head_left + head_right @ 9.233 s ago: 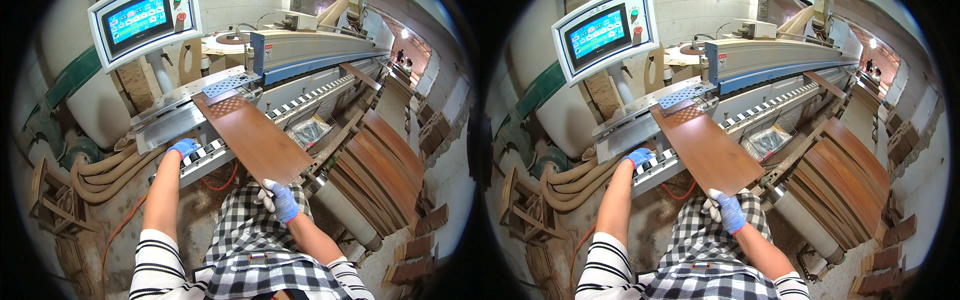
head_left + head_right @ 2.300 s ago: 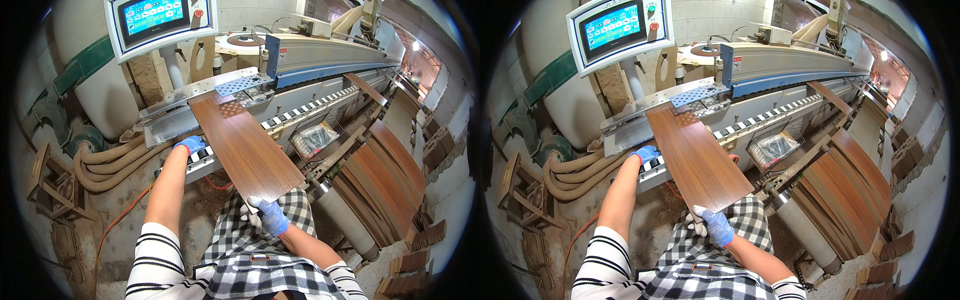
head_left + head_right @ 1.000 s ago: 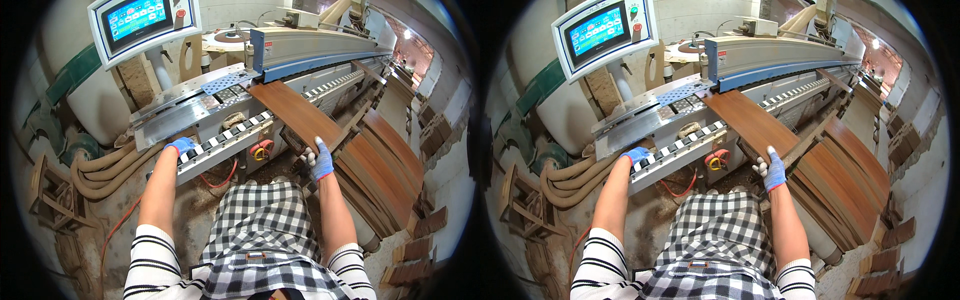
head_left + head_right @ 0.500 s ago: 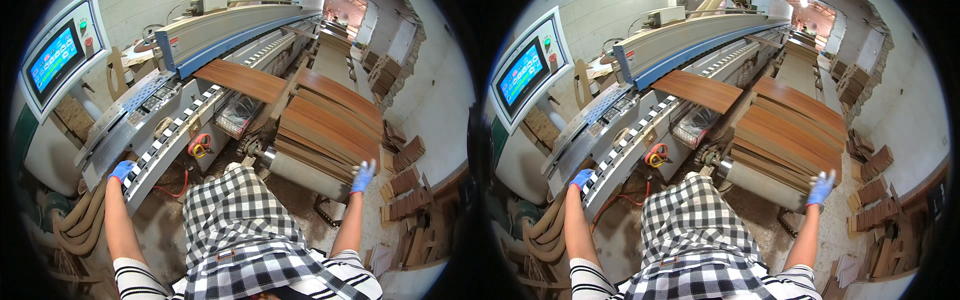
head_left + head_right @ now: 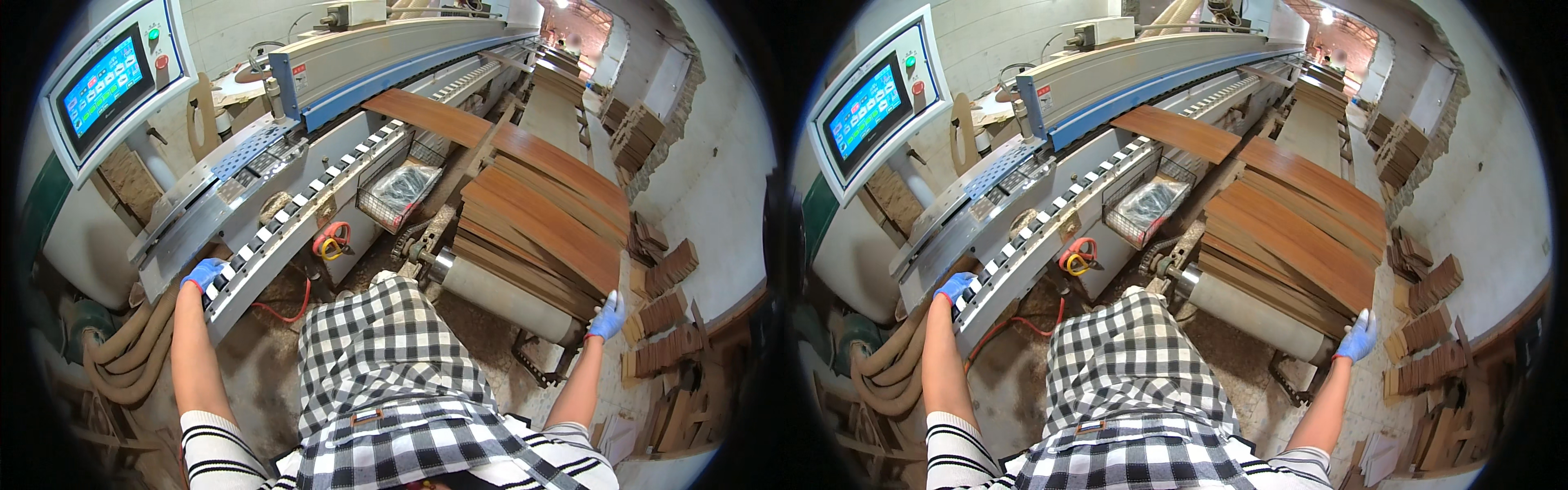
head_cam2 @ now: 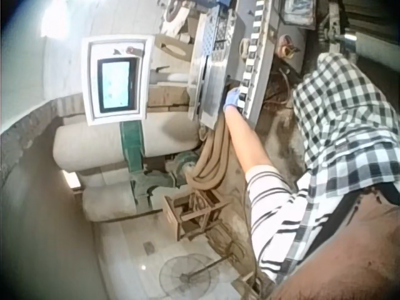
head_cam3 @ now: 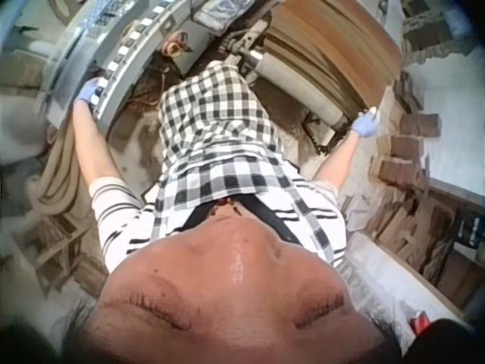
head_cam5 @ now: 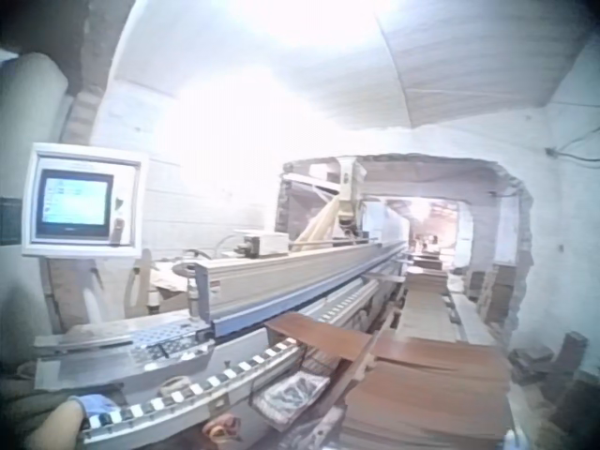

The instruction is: The person feeds wooden planks into a CNC woodworking machine one at a time, guides them through the processing area, and stacks the finished planks on a conveyor belt. The person wears blue gloves and operates the machine continuously throughout the clip.

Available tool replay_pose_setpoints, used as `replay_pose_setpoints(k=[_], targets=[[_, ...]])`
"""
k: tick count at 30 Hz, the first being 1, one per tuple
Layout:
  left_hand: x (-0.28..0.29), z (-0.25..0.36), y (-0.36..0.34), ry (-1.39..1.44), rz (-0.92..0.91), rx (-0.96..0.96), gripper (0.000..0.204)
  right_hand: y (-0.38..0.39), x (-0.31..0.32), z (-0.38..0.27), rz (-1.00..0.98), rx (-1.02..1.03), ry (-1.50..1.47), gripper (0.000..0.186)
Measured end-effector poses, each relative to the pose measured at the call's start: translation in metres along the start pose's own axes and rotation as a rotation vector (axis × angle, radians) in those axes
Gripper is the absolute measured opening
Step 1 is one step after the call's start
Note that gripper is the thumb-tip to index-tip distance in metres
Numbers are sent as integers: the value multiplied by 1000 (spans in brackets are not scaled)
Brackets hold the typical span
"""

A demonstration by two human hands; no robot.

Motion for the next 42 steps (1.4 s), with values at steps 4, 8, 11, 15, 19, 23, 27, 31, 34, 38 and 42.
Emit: replay_pose_setpoints(k=[4, 8, 11, 15, 19, 23, 27, 31, 34, 38, 42], targets=[[-2, -7, -4, -24, 15, -14, 28, 24, 7, 14, -116, -248, -632, 20], [-3, -13, -5, -56, 15, -15, 29, 79, 18, -26, -475, -601, -852, 23], [-4, -11, -5, -84, 16, -20, 30, 108, 12, -63, -563, -811, -683, 28], [-1, -21, -4, -151, 16, -67, 32, 125, -5, -51, -968, -685, -673, 38], [-5, 10, 0, -145, -15, 9, 38, 168, -4, -84, -900, -678, -715, 45], [-5, 15, 5, -151, -15, 24, 41, 186, -26, -67, -1103, -698, -766, 46], [-5, 25, 8, -167, -3, 4, 40, 222, -57, -103, -1376, -738, -756, 47], [-2, 38, 17, -181, -14, 20, 39, 263, -97, -128, -1575, -797, -723, 45], [-1, 42, 18, -216, -33, 31, 40, 309, -114, -158, -1717, -769, -673, 46], [-2, 50, 22, -242, 1, 62, 38, 355, -125, -187, -1994, -660, -504, 31], [-2, 48, 18, -290, -36, 86, 42, 388, -121, -219, -2128, -687, -418, 42]])
Point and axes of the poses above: each hand's wrist, its own y-axis away from the middle knuckle, its own x-axis out of the back of the hand, z = x × y, the point moved 1 cm from there along -y, towards the middle knuckle, and after that the axes turned 3 degrees about -x, right-handed, at the moved point
